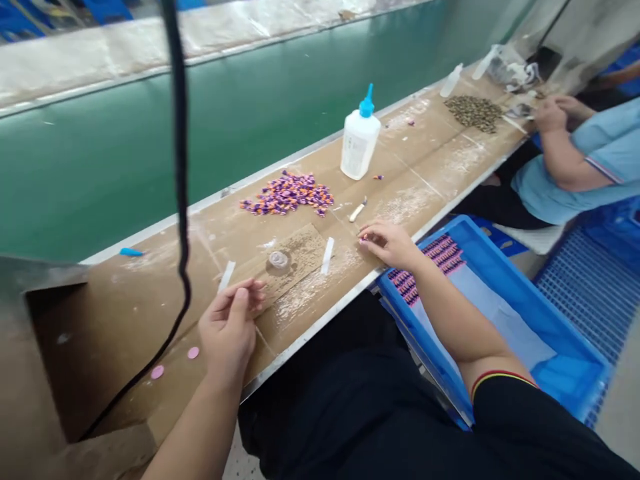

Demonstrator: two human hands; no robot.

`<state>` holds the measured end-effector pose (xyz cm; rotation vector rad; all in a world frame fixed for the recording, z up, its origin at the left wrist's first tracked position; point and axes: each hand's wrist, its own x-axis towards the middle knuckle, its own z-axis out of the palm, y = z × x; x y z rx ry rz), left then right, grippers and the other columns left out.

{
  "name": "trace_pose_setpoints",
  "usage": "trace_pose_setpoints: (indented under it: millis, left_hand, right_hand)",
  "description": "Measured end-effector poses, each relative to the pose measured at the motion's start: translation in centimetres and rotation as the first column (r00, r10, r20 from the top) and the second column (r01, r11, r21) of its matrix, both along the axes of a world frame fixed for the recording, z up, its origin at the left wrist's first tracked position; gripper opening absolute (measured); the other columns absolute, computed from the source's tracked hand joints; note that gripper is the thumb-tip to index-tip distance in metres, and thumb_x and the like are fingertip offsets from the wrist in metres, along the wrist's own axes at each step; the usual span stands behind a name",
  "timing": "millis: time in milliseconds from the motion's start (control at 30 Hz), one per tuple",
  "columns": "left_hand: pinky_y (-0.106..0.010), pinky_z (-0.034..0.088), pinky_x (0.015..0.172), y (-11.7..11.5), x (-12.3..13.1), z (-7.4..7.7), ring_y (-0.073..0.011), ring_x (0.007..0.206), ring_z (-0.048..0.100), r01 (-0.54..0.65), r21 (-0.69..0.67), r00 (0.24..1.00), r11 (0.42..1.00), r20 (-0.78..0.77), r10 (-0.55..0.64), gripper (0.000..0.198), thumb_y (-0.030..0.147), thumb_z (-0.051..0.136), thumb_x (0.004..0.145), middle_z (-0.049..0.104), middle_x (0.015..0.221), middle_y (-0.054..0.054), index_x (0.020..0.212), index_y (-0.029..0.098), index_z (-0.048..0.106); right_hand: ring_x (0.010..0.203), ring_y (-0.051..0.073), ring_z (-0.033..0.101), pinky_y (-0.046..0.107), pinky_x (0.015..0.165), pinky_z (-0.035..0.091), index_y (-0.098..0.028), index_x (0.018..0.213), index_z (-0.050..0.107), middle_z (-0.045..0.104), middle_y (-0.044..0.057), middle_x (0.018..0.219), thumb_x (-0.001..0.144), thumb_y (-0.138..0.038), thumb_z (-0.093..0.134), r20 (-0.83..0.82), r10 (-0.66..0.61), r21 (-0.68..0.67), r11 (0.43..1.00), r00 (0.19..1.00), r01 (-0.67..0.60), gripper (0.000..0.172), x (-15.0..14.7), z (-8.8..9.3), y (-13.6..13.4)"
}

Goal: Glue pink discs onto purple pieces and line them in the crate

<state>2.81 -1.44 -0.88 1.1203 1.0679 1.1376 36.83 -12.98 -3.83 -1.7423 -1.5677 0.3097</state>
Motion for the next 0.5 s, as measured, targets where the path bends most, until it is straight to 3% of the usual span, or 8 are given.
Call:
trace_pose_setpoints:
  millis: [67, 133, 167, 233, 300, 333, 500]
  left_hand:
    - [-0.023, 0.051, 0.053, 0.1, 0.3, 0.4, -0.0149, 0.062, 0.067, -0.034, 0.011, 0.999, 0.999, 0.007, 0.033, 0.048, 0.058, 0.101, 0.059, 0.080, 0.079, -0.008, 0.081, 0.019, 0.083]
    - [-0.024, 0.051, 0.052, 0.1, 0.7, 0.8, -0.0153, 0.060, 0.066, -0.064, 0.033, 0.998, 0.997, 0.011, 0.063, 0.047, 0.055, 0.103, 0.055, 0.080, 0.075, -0.007, 0.078, 0.019, 0.082]
    - [-0.025, 0.051, 0.052, 0.2, 0.9, 0.9, -0.0153, 0.058, 0.066, -0.076, 0.046, 0.997, 0.996, 0.009, 0.076, 0.046, 0.053, 0.103, 0.053, 0.079, 0.073, -0.007, 0.076, 0.019, 0.082]
    - [-0.026, 0.050, 0.052, 0.2, 1.2, 1.2, -0.0156, 0.057, 0.065, -0.093, 0.078, 0.996, 0.993, -0.010, 0.094, 0.040, 0.049, 0.102, 0.053, 0.078, 0.072, -0.005, 0.074, 0.021, 0.081]
    - [-0.029, 0.050, 0.051, 0.3, 1.4, 1.2, -0.0170, 0.056, 0.065, -0.109, 0.142, 0.992, 0.984, -0.054, 0.118, 0.033, 0.044, 0.098, 0.055, 0.077, 0.069, -0.003, 0.073, 0.022, 0.080]
    - [-0.030, 0.050, 0.051, 0.3, 1.5, 1.1, -0.0180, 0.056, 0.065, -0.118, 0.180, 0.987, 0.976, -0.090, 0.136, 0.030, 0.041, 0.095, 0.057, 0.077, 0.068, -0.002, 0.073, 0.022, 0.080]
    - [-0.039, 0.055, 0.064, 0.4, 1.6, 0.5, -0.0214, 0.062, 0.068, -0.141, 0.294, 0.936, 0.945, -0.272, 0.224, 0.029, 0.035, 0.083, 0.061, 0.078, 0.075, -0.003, 0.086, 0.021, 0.080]
  right_hand:
    - [0.101, 0.023, 0.076, 0.041, 0.092, 0.064, -0.027, 0.112, 0.077, 0.081, 0.007, 0.113, 0.103, -0.045, 0.065, -0.083, -0.210, 0.014, 0.977, 0.974, 0.212, 0.024, 3.0, -0.1, -3.5]
    - [0.098, 0.023, 0.077, 0.040, 0.093, 0.064, -0.025, 0.117, 0.075, 0.081, 0.007, 0.109, 0.104, -0.046, 0.060, -0.094, -0.476, -0.021, 0.879, 0.875, 0.476, 0.029, 7.0, -0.5, -8.0]
    - [0.098, 0.024, 0.078, 0.041, 0.094, 0.063, -0.023, 0.119, 0.074, 0.081, 0.008, 0.110, 0.103, -0.043, 0.058, -0.040, -0.595, -0.082, 0.803, 0.803, 0.590, 0.030, 9.0, -0.9, -10.3]
    - [0.100, 0.026, 0.077, 0.042, 0.097, 0.061, -0.020, 0.118, 0.074, 0.082, 0.010, 0.110, 0.099, -0.034, 0.057, 0.191, -0.752, -0.265, 0.580, 0.631, 0.771, 0.029, 12.6, -2.0, -14.4]
    - [0.101, 0.029, 0.077, 0.043, 0.098, 0.060, -0.017, 0.111, 0.076, 0.082, 0.013, 0.103, 0.093, -0.027, 0.061, 0.345, -0.767, -0.379, 0.413, 0.541, 0.828, 0.027, 15.1, -3.3, -17.3]
    - [0.101, 0.031, 0.077, 0.042, 0.097, 0.059, -0.016, 0.107, 0.077, 0.082, 0.014, 0.099, 0.090, -0.025, 0.062, 0.387, -0.757, -0.424, 0.361, 0.527, 0.831, 0.025, 15.9, -4.1, -18.2]
    - [0.105, 0.032, 0.077, 0.039, 0.095, 0.058, -0.016, 0.104, 0.082, 0.084, 0.014, 0.100, 0.090, -0.022, 0.063, 0.513, -0.666, -0.580, 0.197, 0.542, 0.791, 0.025, 17.6, -7.3, -20.2]
